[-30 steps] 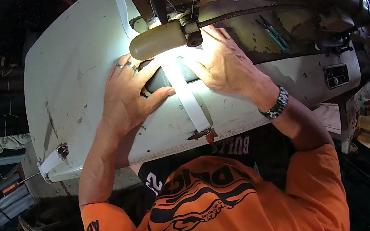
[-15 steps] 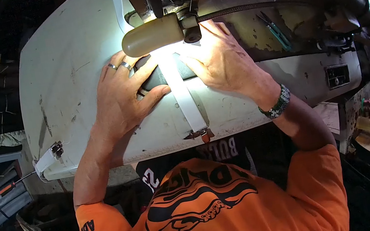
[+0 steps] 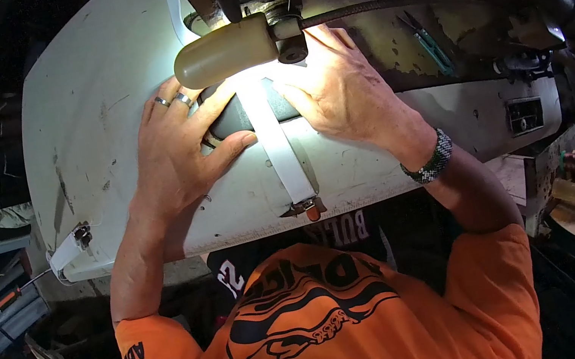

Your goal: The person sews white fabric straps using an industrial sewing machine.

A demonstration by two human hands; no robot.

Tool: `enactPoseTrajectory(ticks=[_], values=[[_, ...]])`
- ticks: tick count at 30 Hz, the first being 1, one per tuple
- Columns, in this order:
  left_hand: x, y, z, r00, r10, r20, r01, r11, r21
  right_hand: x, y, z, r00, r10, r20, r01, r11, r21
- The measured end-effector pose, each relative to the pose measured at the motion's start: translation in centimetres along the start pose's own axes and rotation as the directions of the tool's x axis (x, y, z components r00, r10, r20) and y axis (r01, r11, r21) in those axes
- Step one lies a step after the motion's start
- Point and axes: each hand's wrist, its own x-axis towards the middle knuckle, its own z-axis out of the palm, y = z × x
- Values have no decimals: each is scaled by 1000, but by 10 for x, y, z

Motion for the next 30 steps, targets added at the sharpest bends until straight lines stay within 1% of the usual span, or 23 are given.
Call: enactPoseTrajectory(ticks=[2, 5, 8, 10, 14, 20, 22, 23, 25, 28, 30], values=[[1, 0, -4, 1000, -4, 22, 4, 1000, -2, 1, -1, -1, 1000, -11, -6, 11, 1000, -1], [1, -2, -2, 1000, -19, 3, 19, 1000, -15, 0, 0, 1, 999, -31, 5, 32, 999, -44], [0, -2, -1, 1000, -18, 19, 18, 1000, -16, 0, -3, -2, 999, 5, 51, -4, 1000, -25], [0, -3, -2, 999, -23, 22, 24, 1000, -11, 2, -4, -1, 999, 11, 45, -10, 1000, -7], [1, -4, -3, 999, -25, 45, 26, 1000, -15, 0, 2, 3, 999, -41, -27, 40, 999, -34], [1, -7, -2, 1000, -12, 19, 12, 1000, -29, 2, -4, -4, 999, -1, 42, 2, 1000, -29], [3, -6, -4, 1000, -20, 22, 21, 999, -24, 2, -4, -2, 1000, -14, 24, 15, 1000, -16], [4, -6, -5, 999, -19, 27, 20, 1000, -22, 2, -2, 1, 999, -37, -10, 37, 999, -14], [4, -7, -4, 1000, -17, 18, 17, 1000, -15, 2, -2, 2, 999, -37, -15, 36, 999, -10], [4, -6, -3, 1000, -21, 22, 22, 1000, -18, 2, -6, -3, 999, 16, 50, -16, 1000, -6], [5, -6, -4, 999, -31, 28, 32, 999, -27, 1, -5, -2, 998, 21, 54, -20, 1000, -13]])
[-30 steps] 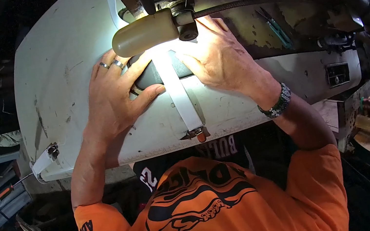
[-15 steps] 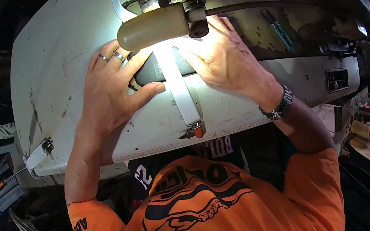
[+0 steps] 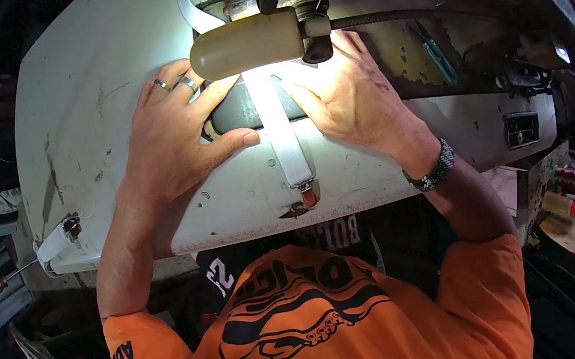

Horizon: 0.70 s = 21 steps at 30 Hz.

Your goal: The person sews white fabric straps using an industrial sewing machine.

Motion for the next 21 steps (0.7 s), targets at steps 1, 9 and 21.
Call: enactPoseTrajectory(ticks=[1, 9, 21], values=[[1, 1, 0, 1000, -6, 5, 6, 1000, -9, 0, 0, 1, 1000, -1, -3, 1, 1000, -3], [2, -2, -4, 999, -3, 35, 4, 999, -47, -1, 0, 2, 999, -7, -51, 7, 1000, -7], [108, -93, 15, 964, 261, 45, -259, 965, -48, -4, -45, -15, 970, -224, -97, 226, 974, 10]])
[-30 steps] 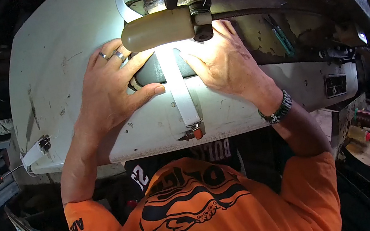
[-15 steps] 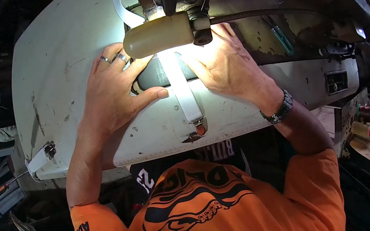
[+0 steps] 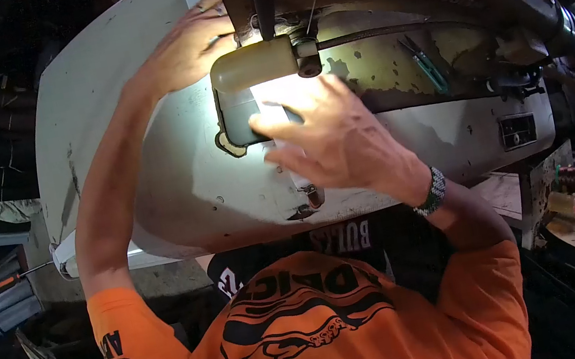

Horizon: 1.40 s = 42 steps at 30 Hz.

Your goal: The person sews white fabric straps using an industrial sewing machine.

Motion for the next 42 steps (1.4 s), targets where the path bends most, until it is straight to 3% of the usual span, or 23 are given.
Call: enactPoseTrajectory(ticks=[1, 2, 11, 12, 13, 14, 16, 17, 20, 22, 24, 26, 31, 34, 37, 38, 39, 41, 42], values=[[4, 4, 3, 1000, 24, 0, -24, 999, -43, -5, -1, -3, 994, 2, 112, -5, 1000, 21], [7, 6, 6, 999, 50, 0, -50, 995, -88, -9, -1, -4, 994, 4, 112, -6, 1000, 17], [-36, 46, -12, 983, -60, -175, 101, 965, 240, -17, 22, -35, 985, 90, 147, -70, 988, -137], [-39, 58, -13, 977, -146, -154, 177, 959, 219, -14, 25, -36, 980, 120, 158, -95, 982, -161], [-41, 70, -13, 965, -229, -129, 252, 947, 199, -11, 37, -26, 991, 125, 47, -118, 984, -133], [-42, 78, -13, 945, -309, -104, 324, 929, 179, -8, 47, -18, 973, 224, 55, -218, 971, -96], [-45, 85, -6, 943, -288, -166, 313, 937, 153, 3, 62, -4, 908, 412, 77, -411, 911, -33], [-46, 88, -4, 942, -276, -189, 301, 946, 118, 9, 64, 0, 980, 179, -86, -180, 984, -4], [-50, 89, 9, 934, -253, -254, 278, 958, 68, 11, 89, 21, 970, 237, -63, -220, 955, 198], [-48, 90, 10, 924, -258, -283, 283, 958, 48, 5, 94, 33, 979, 133, -155, -133, 991, 7], [-47, 97, 8, 910, -292, -295, 308, 951, 10, 4, 98, 40, 971, 170, -170, -166, 985, 36], [-44, 93, 4, 919, -321, -229, 319, 947, -47, 11, 102, 45, 933, 346, -104, -306, 910, 280], [-43, 79, 12, 933, -291, -212, 275, 956, -102, 12, 108, 47, 923, 367, -117, -343, 921, 186], [-43, 80, 11, 934, -288, -212, 271, 957, -102, 8, 83, 4, 937, 339, 82, -338, 941, -23], [-44, 80, 9, 933, -254, -254, 249, 967, -52, 3, 7, -116, 900, 293, 323, -335, 939, 82], [-44, 80, 10, 929, -253, -269, 254, 967, -33, -9, 4, -158, 923, 272, 271, -315, 940, 129], [-44, 82, 12, 928, -249, -277, 254, 967, -18, -19, 25, -197, 951, 306, 37, -307, 950, 54], [-45, 84, 10, 935, -265, -235, 261, 964, -46, -29, 98, -273, 830, 317, -459, -450, 866, -216], [-43, 84, 8, 939, -265, -220, 260, 964, -54, -35, 147, -307, 767, 321, -555, -538, 794, -283]])
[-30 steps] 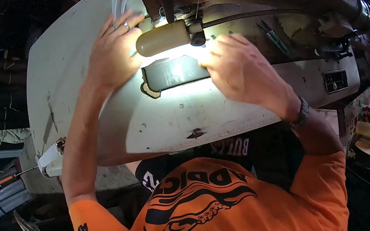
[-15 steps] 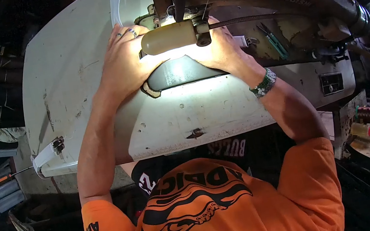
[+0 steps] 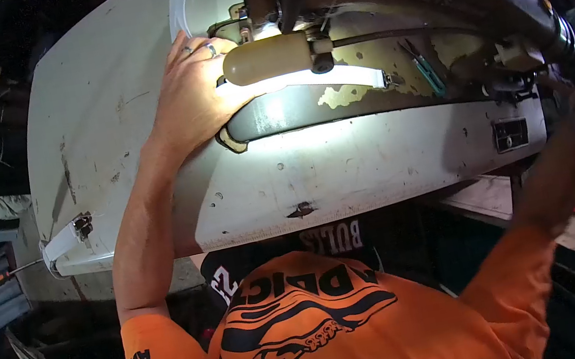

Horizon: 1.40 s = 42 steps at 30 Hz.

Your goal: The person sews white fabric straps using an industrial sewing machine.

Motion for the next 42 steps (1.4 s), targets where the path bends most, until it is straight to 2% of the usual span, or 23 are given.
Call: enactPoseTrajectory(ticks=[1, 2, 3, 4, 7, 10, 13, 15, 16, 18, 21, 26, 27, 30, 33, 36, 42], values=[[0, -1, 2, 1000, -7, -21, 6, 1000, -11, 22, 46, 0, 994, 106, 38, -104, 993, -54], [1, 1, 1, 1000, -20, -3, 20, 1000, 4, 32, 99, 8, 949, 304, 85, -298, 952, -74], [1, 4, 0, 999, -37, 9, 37, 999, 18, 31, 115, 9, 898, 395, 192, -392, 918, -58], [1, 6, -1, 998, -60, 17, 60, 998, 30, 11, 104, 7, 873, 405, 270, -427, 904, 23], [-1, 1, 2, 999, -34, -6, 34, 999, 12, -52, 61, -3, 885, 321, 337, -414, 873, 257], [-3, -1, 8, 994, 16, -105, -15, 1000, 16, -51, 131, -4, 964, 196, 182, -244, 922, 300], [-2, 1, 2, 999, -19, -42, 20, 1000, 6, 16, 165, -15, 808, 499, 312, -503, 861, -74], [0, 2, 3, 999, -17, -48, 18, 999, 27, 20, 156, -10, 792, 484, 372, -507, 861, -39], [-1, 2, 4, 998, -23, -55, 25, 999, 33, -10, 93, 8, 867, 401, 296, -439, 896, 69], [-2, 0, 5, 999, -29, -38, 29, 1000, 6, -31, 78, 17, 933, 273, 234, -307, 944, 122], [-3, -3, 5, 999, -17, -45, 18, 999, 30, -34, 182, -18, 935, 172, 311, -177, 984, -12], [-1, 4, 2, 999, -19, -33, 20, 999, 45, -46, 44, -4, 911, 260, 321, -279, 960, 14], [-1, 4, 2, 999, -21, -28, 22, 999, 37, -43, 69, -5, 918, 177, 355, -186, 982, -8], [-2, 2, 2, 999, -7, -49, 10, 998, 57, -35, 120, -22, 908, 89, 408, -29, 988, -151], [-3, 2, 3, 998, -7, -66, 10, 999, 45, -38, 139, -15, 879, 358, 315, -400, 913, 80], [-1, 3, 3, 998, -16, -66, 18, 1000, 20, -27, 160, -10, 787, 542, 295, -593, 796, 120], [-2, 2, 2, 998, -8, -69, 10, 1000, 23, -33, 174, -7, 784, 538, 309, -612, 755, 236]])
